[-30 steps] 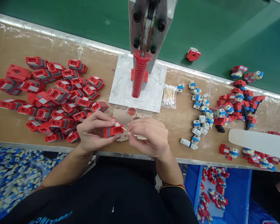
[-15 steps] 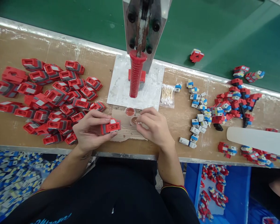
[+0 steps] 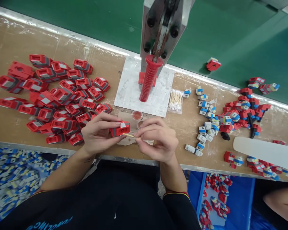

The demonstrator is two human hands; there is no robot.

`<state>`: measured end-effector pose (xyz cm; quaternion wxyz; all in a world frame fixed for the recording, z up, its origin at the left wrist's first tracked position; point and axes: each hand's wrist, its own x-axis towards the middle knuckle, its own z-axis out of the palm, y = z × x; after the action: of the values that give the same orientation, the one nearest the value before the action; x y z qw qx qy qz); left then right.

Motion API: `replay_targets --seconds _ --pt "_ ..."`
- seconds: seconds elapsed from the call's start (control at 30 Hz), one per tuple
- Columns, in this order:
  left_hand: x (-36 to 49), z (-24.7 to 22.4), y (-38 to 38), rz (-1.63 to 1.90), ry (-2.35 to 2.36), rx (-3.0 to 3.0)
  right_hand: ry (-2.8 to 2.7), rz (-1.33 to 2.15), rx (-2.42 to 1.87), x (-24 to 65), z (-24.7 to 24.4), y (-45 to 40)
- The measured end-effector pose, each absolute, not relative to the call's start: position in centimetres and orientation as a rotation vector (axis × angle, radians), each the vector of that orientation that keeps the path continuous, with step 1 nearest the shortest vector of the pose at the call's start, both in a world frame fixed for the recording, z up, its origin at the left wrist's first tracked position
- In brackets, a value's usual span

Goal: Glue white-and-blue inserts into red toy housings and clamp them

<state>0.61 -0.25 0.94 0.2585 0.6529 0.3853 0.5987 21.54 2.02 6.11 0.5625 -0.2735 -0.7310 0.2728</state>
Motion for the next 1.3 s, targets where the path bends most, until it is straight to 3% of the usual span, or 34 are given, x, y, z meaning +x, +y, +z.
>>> replay_targets --seconds 1.3 --pt "0.5 1.2 -0.3 1.605 0.947 1.694 -1.740 0.612 -0.622 23.0 6.2 2.2"
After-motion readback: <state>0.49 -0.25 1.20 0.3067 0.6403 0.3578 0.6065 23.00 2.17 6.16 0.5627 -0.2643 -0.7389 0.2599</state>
